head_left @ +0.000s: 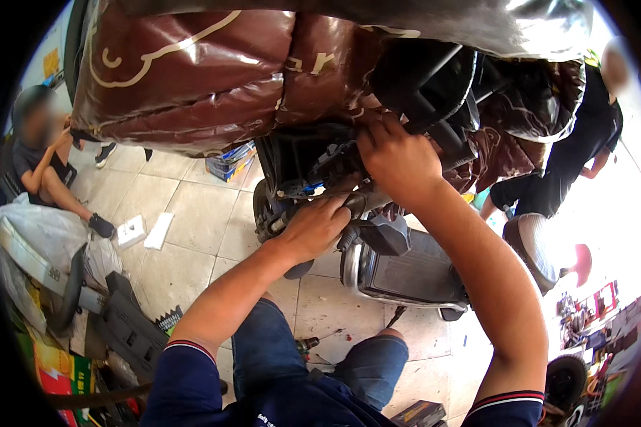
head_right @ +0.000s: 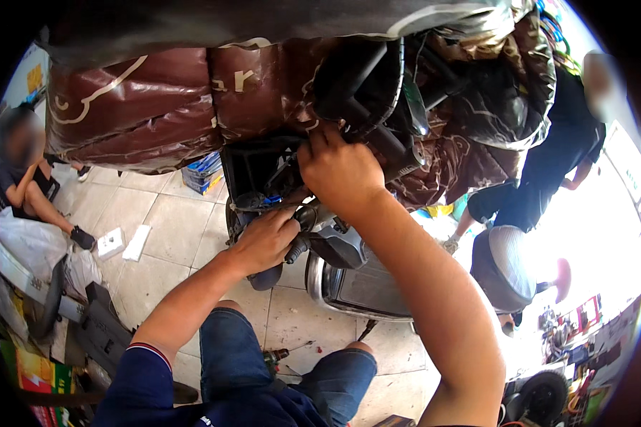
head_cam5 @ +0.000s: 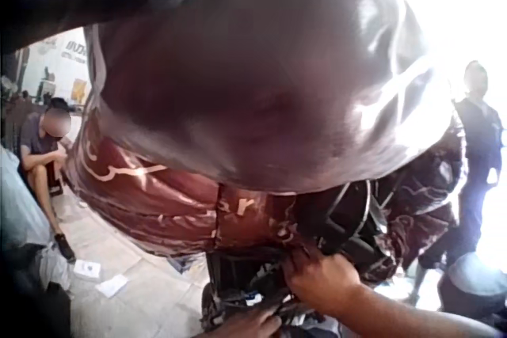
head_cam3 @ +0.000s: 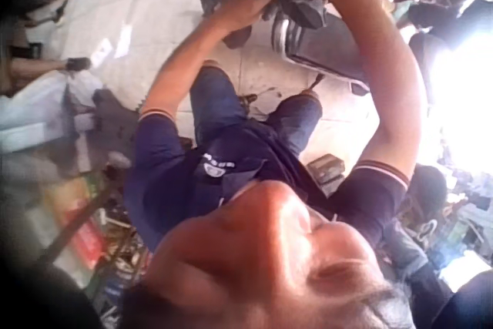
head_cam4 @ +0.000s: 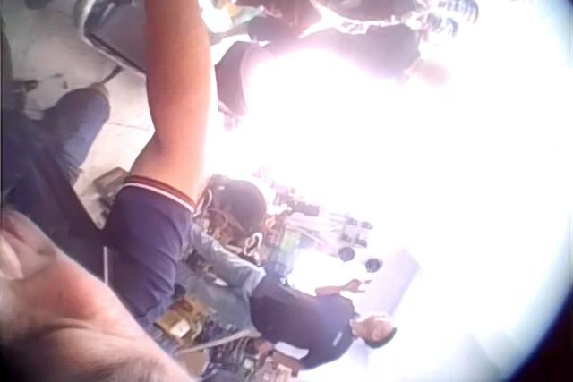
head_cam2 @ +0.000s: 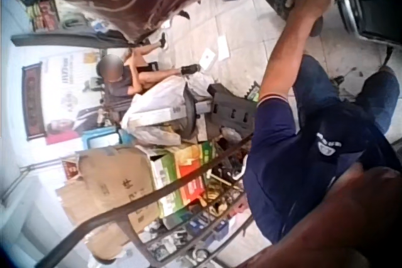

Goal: The person is repairing the electrical system of a scooter. They connect wires under the seat, secure them with a zip tie, and then use a screwdriver to tighten a screw on the scooter's frame.

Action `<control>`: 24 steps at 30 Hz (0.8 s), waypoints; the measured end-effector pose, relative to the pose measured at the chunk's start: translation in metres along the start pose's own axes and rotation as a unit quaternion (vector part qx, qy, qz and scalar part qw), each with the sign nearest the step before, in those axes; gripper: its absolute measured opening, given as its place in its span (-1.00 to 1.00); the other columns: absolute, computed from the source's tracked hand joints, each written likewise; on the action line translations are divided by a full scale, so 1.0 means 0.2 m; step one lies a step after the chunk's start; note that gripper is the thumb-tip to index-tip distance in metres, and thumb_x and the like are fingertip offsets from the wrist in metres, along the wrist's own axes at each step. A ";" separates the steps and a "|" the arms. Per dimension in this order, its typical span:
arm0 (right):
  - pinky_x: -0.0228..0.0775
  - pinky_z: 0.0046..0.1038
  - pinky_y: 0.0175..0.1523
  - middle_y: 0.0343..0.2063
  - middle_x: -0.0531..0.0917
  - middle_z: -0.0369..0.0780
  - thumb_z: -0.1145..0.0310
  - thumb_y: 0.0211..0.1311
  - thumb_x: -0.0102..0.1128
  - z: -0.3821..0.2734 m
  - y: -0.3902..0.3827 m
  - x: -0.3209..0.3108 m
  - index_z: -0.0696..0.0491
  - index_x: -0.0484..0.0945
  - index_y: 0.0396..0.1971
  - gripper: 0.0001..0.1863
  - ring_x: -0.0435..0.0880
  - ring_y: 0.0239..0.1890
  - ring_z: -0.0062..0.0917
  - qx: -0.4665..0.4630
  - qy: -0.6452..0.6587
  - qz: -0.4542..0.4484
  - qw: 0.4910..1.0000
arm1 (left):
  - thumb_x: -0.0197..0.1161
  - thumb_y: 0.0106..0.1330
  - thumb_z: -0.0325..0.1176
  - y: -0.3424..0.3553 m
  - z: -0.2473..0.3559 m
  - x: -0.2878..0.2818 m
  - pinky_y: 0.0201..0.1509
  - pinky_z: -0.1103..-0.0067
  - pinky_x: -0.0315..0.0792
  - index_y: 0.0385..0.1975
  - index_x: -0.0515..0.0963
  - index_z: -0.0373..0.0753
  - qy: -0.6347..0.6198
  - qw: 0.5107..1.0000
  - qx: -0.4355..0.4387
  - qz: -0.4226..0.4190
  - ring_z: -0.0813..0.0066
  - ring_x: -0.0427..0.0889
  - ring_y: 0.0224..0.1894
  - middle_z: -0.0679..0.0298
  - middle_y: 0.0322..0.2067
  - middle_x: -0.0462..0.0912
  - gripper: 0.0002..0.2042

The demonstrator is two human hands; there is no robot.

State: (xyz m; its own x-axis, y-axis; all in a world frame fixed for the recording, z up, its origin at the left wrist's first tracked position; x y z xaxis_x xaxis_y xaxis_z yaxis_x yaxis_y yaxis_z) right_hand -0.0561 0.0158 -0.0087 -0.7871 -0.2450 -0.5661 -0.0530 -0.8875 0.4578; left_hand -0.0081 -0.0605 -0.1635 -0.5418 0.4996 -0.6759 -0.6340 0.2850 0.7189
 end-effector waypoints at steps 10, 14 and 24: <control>0.75 -0.40 -0.24 -0.10 0.72 -0.23 0.37 0.15 0.26 0.04 -0.02 -0.03 0.06 0.69 -0.20 -0.78 0.74 0.04 -0.41 0.030 0.019 -0.023 0.999 | 0.36 0.10 -0.63 0.06 -0.02 -0.04 0.31 0.12 0.46 -0.10 0.45 -0.38 -0.036 0.997 -0.045 -0.056 -0.27 0.49 0.26 -0.18 0.27 0.45 -0.65; 0.76 -0.38 -0.24 -0.02 0.73 -0.21 0.37 0.16 0.27 0.04 0.04 0.02 0.04 0.68 -0.17 -0.77 0.75 0.04 -0.40 0.086 0.023 -0.018 0.996 | 0.39 0.13 -0.59 0.05 0.00 -0.14 0.26 0.12 0.50 -0.14 0.46 -0.37 -0.026 0.997 -0.039 -0.068 -0.26 0.54 0.20 -0.16 0.32 0.43 -0.68; 0.76 -0.39 -0.12 -0.12 0.69 -0.25 0.34 0.14 0.27 0.03 0.01 -0.03 0.05 0.69 -0.24 -0.80 0.72 0.04 -0.42 0.055 0.054 0.063 0.995 | 0.22 0.26 -0.58 0.14 0.03 -0.13 0.52 0.22 0.38 -0.05 0.50 -0.47 0.027 0.992 -0.043 -0.116 -0.14 0.39 0.49 -0.11 0.46 0.40 -0.73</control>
State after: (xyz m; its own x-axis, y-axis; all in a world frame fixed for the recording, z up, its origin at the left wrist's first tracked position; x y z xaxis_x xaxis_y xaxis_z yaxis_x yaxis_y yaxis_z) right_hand -0.0549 0.0182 -0.0010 -0.7210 -0.3971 -0.5679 -0.0298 -0.8010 0.5979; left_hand -0.0091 -0.0602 -0.1246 -0.4039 0.3834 -0.8306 -0.7884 0.3145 0.5286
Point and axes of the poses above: each hand's wrist, its own y-axis towards the middle knuckle, its own x-axis out of the palm, z = x × y, the point moved 7 cm from there along y, towards the middle knuckle
